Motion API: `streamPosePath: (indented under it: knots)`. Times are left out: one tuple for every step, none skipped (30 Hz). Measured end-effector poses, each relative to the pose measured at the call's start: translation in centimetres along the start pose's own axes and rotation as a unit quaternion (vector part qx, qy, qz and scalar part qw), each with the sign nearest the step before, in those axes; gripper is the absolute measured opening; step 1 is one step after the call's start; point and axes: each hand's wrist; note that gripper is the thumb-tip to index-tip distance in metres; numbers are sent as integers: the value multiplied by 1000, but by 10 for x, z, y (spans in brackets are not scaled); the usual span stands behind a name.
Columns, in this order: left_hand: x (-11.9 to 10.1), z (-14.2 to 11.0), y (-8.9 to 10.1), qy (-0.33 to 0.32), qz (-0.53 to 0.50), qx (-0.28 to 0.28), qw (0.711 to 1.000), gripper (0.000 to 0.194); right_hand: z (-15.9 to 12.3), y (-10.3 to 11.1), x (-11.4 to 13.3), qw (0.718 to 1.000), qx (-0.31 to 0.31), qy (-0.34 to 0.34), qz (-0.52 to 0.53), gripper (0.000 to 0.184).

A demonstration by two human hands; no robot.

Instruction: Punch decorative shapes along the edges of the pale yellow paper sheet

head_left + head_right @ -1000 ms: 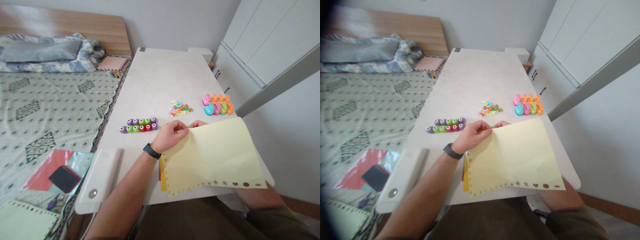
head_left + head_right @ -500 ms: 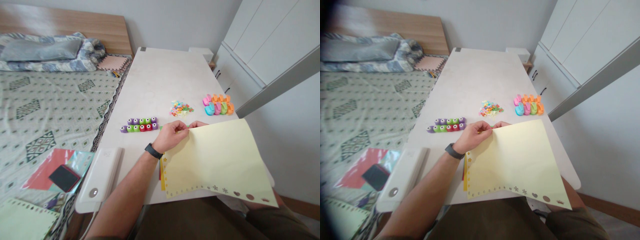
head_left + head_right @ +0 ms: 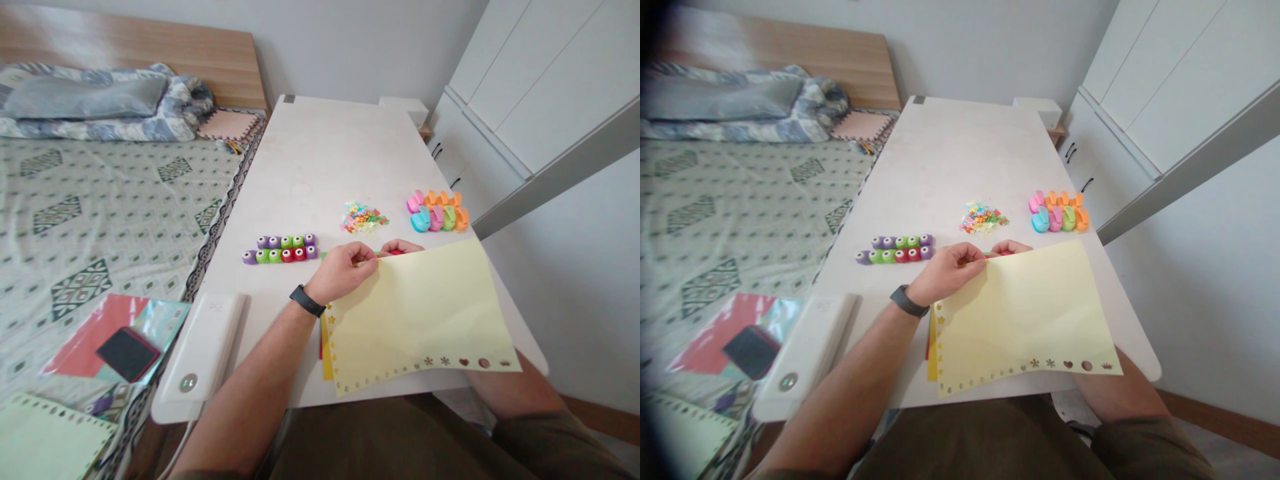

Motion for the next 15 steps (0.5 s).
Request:
streamPosePath:
  knots:
    - [0, 0, 0, 0, 3, 3, 1000, 23, 2, 0, -2, 1000, -13, -1, -7, 37]
    - [1, 0, 0, -1, 6, 6, 1000, 22, 4, 0, -3, 1000, -25, -3, -14, 36]
    - [1, 0, 0, -1, 8, 9, 1000, 22, 6, 0, -4, 999, -43, -1, -29, 35]
    - [2, -1, 0, -1, 10, 12, 1000, 21, 9, 0, -4, 997, -64, 6, -53, 33]
    - [2, -1, 0, -1, 12, 15, 1000, 21, 12, 0, -4, 993, -85, 15, -81, 31]
    - [2, -1, 0, -2, 14, 18, 1000, 20, 17, 1, -3, 988, -106, 26, -112, 30]
    - [3, -1, 0, -4, 15, 20, 1000, 20, 22, 2, -2, 982, -123, 38, -141, 28]
    - [3, -1, 0, -5, 15, 23, 1000, 19, 27, 3, 0, 976, -135, 50, -165, 27]
    - [3, -1, 0, -7, 16, 24, 1000, 19, 33, 4, 2, 972, -141, 59, -181, 27]
    - [3, -1, 1, -9, 17, 25, 1000, 18, 40, 5, 3, 970, -142, 65, -187, 26]
    - [4, -1, 1, -11, 18, 25, 999, 18, 47, 7, 5, 966, -146, 73, -199, 26]
    - [4, -1, 1, -13, 19, 25, 999, 18, 53, 8, 5, 961, -150, 83, -219, 26]
    - [5, -1, 1, -15, 20, 25, 999, 17, 60, 8, 5, 954, -152, 93, -243, 26]
    - [6, -1, 1, -18, 21, 25, 999, 17, 65, 9, 4, 945, -152, 103, -269, 26]
    - [6, -1, 1, -19, 21, 25, 999, 17, 70, 10, 3, 937, -150, 113, -294, 27]
Point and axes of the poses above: each hand's wrist, its own z-axis towards the middle knuckle, its own y-axis out of the back of the hand, x = y × z, and after that the axes turned 1 degree about -x, right-handed
